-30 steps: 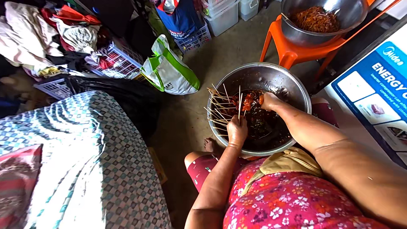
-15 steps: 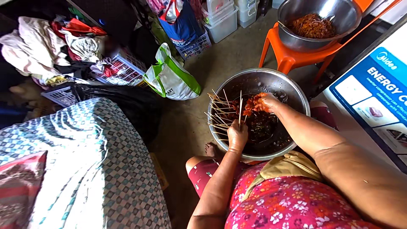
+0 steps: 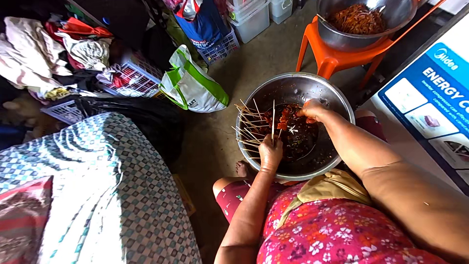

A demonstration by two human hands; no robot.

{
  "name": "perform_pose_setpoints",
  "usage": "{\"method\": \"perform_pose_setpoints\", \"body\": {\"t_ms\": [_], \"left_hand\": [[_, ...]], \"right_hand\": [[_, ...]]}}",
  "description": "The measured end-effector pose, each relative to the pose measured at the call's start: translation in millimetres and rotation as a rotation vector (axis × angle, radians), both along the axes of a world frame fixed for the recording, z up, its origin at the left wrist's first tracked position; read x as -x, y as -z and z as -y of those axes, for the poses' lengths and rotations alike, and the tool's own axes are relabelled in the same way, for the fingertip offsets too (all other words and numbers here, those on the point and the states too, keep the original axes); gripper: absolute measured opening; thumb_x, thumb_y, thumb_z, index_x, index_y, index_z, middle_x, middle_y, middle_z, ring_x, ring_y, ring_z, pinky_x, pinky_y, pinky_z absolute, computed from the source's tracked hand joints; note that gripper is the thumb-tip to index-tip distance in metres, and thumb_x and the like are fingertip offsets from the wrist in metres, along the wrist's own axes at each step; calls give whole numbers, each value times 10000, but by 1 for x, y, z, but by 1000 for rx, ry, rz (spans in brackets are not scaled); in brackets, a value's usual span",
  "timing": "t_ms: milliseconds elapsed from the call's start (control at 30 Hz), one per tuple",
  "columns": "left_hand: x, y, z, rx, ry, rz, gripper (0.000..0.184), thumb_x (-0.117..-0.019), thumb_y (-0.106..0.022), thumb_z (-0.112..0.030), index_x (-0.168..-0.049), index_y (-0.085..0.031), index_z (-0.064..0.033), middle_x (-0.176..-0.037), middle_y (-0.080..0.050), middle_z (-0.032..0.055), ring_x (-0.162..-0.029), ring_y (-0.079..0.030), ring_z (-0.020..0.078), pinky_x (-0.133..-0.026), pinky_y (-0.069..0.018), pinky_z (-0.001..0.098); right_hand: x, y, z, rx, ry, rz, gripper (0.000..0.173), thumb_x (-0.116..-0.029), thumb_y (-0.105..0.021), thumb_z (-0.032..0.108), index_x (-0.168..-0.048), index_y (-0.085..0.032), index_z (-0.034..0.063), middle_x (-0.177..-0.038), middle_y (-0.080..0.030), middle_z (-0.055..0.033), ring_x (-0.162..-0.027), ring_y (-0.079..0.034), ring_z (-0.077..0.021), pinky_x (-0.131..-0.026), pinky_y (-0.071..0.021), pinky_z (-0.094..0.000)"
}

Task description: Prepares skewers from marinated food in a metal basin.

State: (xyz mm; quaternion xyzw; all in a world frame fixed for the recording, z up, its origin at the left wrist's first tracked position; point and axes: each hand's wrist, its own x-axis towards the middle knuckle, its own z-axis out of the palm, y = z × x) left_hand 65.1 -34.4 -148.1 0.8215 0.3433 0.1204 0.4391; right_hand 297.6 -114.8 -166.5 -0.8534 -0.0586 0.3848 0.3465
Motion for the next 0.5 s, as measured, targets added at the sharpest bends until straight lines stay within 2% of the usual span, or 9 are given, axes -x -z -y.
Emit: {"method": "perform_pose_setpoints", "body": {"t_ms": [33,100,133,200,233,300,367,500], "left_hand": [[0,0,0,3,2,-6,151,-951,-640,-110,-1029,-707,0,-797,-680,95,-740,-660,190,-746,-548,414],[0,1,-1,10,-2,-6,153,-946,-639,-104,-1037,-706,0,-806,-687,100,-747,-669,193,-749,-554,419],[0,1,0,15,-4,-3,150,-946,-638,-99,-1036,-705,1,-803,-686,97,-743,-667,190,-746,-552,416],[0,1,0,19,-4,-3,146,-949,-633,-98,-1035,-702,-2,-788,-678,85,-718,-657,178,-728,-549,401],[0,2,0,21,-5,-4,144,-948,-633,-100,-1032,-702,-4,-780,-675,83,-707,-655,176,-719,-549,399],[-1,2,0,25,-7,-11,143,-947,-636,-104,-1030,-702,-8,-777,-673,83,-705,-654,175,-717,-551,397],[-1,1,0,25,-11,-11,142,-945,-637,-101,-1028,-701,-5,-788,-673,87,-725,-652,181,-729,-542,401],[-1,-1,0,21,-5,-22,143,-949,-638,-104,-1034,-707,-13,-795,-679,87,-732,-655,178,-733,-544,396]], "right_hand": [[2,1,0,181,-150,63,372,-904,-768,159,-1159,-630,-74,-1051,-649,-252,-864,-665,-348,-769,-563,-531],[13,-1,-1,421,-390,83,351,-864,-809,141,-1077,-646,-86,-1039,-649,-242,-892,-667,-337,-787,-559,-521],[21,-5,-2,493,-505,68,345,-881,-799,147,-1092,-647,-80,-1060,-647,-229,-924,-661,-323,-813,-548,-503],[34,-7,-5,551,-670,85,350,-891,-773,116,-1129,-650,-108,-1178,-649,-272,-1092,-654,-387,-921,-523,-567],[37,-1,-7,542,-701,109,353,-879,-774,86,-1130,-646,-127,-1211,-638,-299,-1147,-635,-422,-951,-505,-605],[35,17,-10,477,-703,152,345,-866,-754,45,-1138,-637,-132,-1222,-631,-311,-1161,-634,-431,-951,-516,-608],[27,27,-12,424,-706,182,303,-896,-711,48,-1135,-648,-126,-1241,-625,-317,-1194,-617,-443,-974,-502,-623],[23,23,-11,371,-574,202,242,-903,-693,47,-1078,-650,-116,-1145,-656,-304,-1066,-676,-428,-891,-548,-603]]}}
